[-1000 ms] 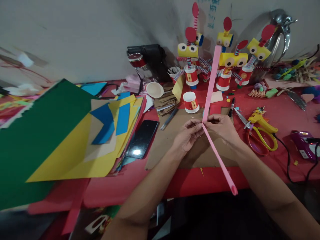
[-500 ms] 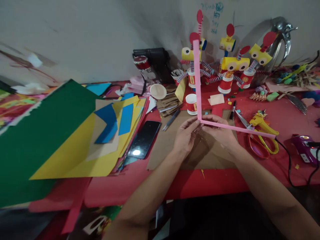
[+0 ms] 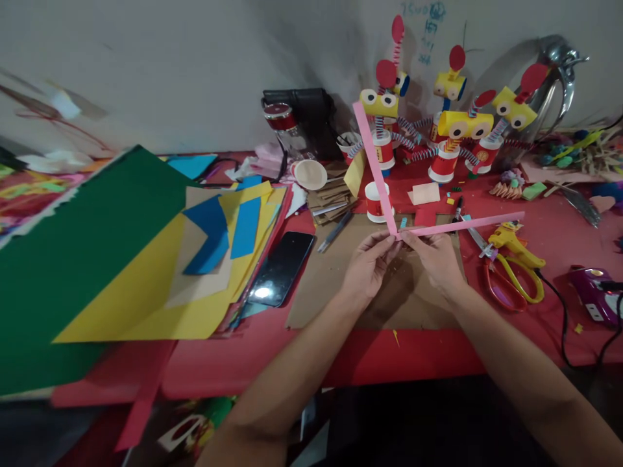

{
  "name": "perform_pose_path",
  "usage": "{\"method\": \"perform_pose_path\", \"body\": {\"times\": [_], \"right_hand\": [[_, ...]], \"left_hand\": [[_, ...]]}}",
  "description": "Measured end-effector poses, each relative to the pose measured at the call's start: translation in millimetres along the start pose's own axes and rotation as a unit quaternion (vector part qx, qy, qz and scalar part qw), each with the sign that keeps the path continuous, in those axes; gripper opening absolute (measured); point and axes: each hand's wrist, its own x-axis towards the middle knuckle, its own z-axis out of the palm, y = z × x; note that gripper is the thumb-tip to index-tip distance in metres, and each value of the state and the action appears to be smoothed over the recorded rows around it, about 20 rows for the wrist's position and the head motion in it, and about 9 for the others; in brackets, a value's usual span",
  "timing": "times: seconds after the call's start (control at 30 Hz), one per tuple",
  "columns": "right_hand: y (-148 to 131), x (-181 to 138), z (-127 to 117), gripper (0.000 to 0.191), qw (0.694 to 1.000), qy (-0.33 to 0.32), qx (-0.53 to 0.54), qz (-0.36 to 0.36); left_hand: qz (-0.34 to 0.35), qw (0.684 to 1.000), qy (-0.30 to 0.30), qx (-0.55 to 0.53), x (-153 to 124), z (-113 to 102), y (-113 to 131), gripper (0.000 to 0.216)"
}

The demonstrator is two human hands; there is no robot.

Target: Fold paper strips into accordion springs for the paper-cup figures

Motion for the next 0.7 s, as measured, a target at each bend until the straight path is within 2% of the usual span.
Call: {"method": "perform_pose_path", "body": {"times": [0.1,0.27,0.5,0.7], "right_hand": [[-0.1,0.4,-0.6,0.010,1.000,0.001,-0.019,0.007],[1.7,-1.3,0.8,0.016,0.999,-0.014,-0.034,-0.007],[2.0,-0.6,-1.3,0.009,0.997,-0.011,-0.063,-0.037],[4.0,-2.2,0.0,0.009,0.997,-0.034,-0.068,-0.034]], "left_hand": [[-0.005,1.000,0.004,0.018,1.5,-2.6,-1.2,0.012],[0.035,0.999,0.009,0.035,4.0,-7.6,-3.9,0.016],[0.059,0.996,-0.023,0.054,2.8,-7.9,-3.0,0.018],[0.079,0.995,0.016,0.066,2.9,-7.2,-1.7,0.013]]}}
